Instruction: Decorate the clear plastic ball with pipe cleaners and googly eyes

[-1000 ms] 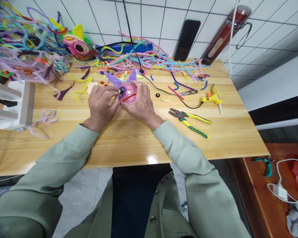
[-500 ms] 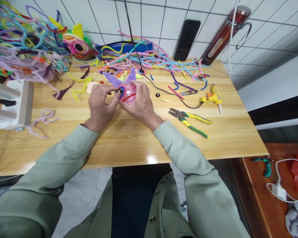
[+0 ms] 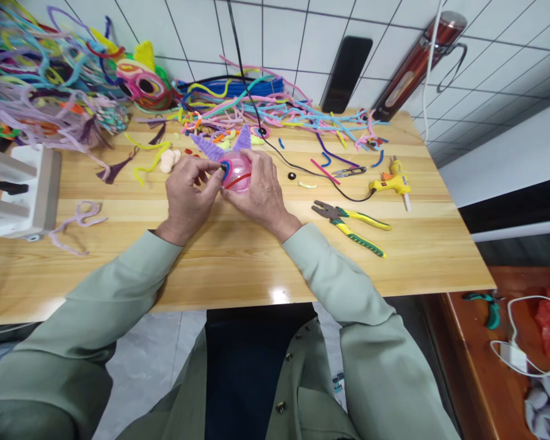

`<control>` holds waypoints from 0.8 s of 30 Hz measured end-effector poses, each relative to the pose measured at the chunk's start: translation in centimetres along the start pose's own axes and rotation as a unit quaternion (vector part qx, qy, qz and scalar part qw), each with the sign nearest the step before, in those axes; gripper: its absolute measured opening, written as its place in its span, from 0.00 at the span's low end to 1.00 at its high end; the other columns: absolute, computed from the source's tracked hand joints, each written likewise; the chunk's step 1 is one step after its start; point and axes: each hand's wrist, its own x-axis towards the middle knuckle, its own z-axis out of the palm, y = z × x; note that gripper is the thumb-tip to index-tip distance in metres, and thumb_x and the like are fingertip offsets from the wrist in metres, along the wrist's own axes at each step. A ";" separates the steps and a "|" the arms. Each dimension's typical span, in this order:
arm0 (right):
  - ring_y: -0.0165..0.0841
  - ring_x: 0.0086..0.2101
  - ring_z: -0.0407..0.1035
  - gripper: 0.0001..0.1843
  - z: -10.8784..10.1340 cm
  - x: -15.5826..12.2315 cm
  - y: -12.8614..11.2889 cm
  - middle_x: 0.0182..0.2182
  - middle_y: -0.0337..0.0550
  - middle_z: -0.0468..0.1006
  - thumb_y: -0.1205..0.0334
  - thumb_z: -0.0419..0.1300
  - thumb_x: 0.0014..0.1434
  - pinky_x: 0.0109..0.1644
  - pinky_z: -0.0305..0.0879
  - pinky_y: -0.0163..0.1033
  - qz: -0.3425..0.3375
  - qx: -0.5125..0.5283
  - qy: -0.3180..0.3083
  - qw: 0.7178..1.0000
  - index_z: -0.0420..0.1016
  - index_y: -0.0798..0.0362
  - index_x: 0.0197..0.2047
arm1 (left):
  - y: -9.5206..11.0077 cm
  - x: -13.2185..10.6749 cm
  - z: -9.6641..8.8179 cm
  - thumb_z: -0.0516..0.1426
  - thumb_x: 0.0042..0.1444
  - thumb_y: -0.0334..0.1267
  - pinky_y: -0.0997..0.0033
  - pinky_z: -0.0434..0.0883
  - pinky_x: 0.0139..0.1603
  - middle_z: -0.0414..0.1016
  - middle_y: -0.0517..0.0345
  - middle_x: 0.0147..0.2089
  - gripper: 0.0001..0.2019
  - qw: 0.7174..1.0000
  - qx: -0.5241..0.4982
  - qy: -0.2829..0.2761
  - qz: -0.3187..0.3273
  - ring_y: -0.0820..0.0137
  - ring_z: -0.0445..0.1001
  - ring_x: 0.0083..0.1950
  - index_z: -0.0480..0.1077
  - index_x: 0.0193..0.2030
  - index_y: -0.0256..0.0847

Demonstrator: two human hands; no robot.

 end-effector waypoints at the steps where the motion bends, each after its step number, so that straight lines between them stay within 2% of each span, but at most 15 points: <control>1: 0.57 0.71 0.70 0.50 0.0 0.0 -0.1 0.70 0.62 0.74 0.27 0.71 0.68 0.79 0.69 0.73 -0.003 -0.002 0.004 1.000 0.60 0.47 0.77 | 0.1 0.0 0.0 0.64 0.77 0.47 0.62 0.80 0.46 0.85 0.57 0.43 0.08 1.000 -0.006 0.001 -0.006 0.66 0.79 0.40 0.82 0.50 0.47; 6: 0.56 0.70 0.71 0.49 0.0 0.0 -0.2 0.69 0.62 0.75 0.24 0.69 0.68 0.78 0.70 0.71 -0.007 -0.004 0.014 1.000 0.61 0.47 0.76 | 0.4 0.1 -0.1 0.66 0.74 0.42 0.63 0.78 0.42 0.84 0.59 0.40 0.04 0.999 -0.026 0.004 -0.024 0.69 0.76 0.35 0.82 0.48 0.47; 13: 0.55 0.69 0.73 0.47 -0.1 -0.1 -0.2 0.68 0.62 0.76 0.25 0.69 0.69 0.76 0.73 0.71 -0.021 -0.013 0.025 0.999 0.60 0.47 0.75 | 0.4 -0.2 0.3 0.66 0.74 0.44 0.63 0.77 0.42 0.82 0.60 0.39 0.06 0.997 -0.053 0.007 -0.052 0.68 0.77 0.36 0.80 0.48 0.47; 17: 0.56 0.69 0.73 0.50 -0.1 -0.1 -0.2 0.68 0.62 0.76 0.23 0.70 0.68 0.76 0.73 0.72 -0.014 -0.012 0.024 1.000 0.62 0.48 0.75 | 0.2 -0.7 0.6 0.66 0.73 0.49 0.63 0.79 0.45 0.82 0.58 0.44 0.12 0.994 -0.078 0.002 -0.074 0.67 0.78 0.39 0.77 0.56 0.47; 19: 0.57 0.69 0.73 0.52 -0.2 0.0 -0.2 0.68 0.63 0.76 0.22 0.70 0.66 0.77 0.73 0.73 -0.008 -0.011 0.022 1.000 0.62 0.49 0.75 | 0.0 -0.8 0.6 0.64 0.76 0.51 0.64 0.79 0.44 0.81 0.58 0.44 0.14 0.992 -0.096 -0.001 -0.080 0.68 0.77 0.38 0.76 0.59 0.48; 21: 0.57 0.70 0.73 0.53 -0.2 0.0 -0.2 0.69 0.63 0.76 0.21 0.71 0.65 0.77 0.73 0.74 -0.001 -0.014 0.017 1.000 0.63 0.48 0.75 | -0.1 -0.8 0.6 0.62 0.78 0.52 0.65 0.78 0.41 0.79 0.58 0.43 0.13 0.991 -0.100 0.000 -0.085 0.68 0.76 0.36 0.76 0.59 0.49; 24: 0.57 0.70 0.72 0.52 -0.3 0.0 -0.1 0.69 0.63 0.76 0.22 0.71 0.66 0.77 0.72 0.74 0.000 -0.013 0.010 1.000 0.63 0.47 0.76 | -0.1 -0.7 0.4 0.63 0.76 0.49 0.64 0.79 0.42 0.81 0.57 0.44 0.12 0.994 -0.082 0.008 -0.070 0.67 0.77 0.38 0.76 0.59 0.48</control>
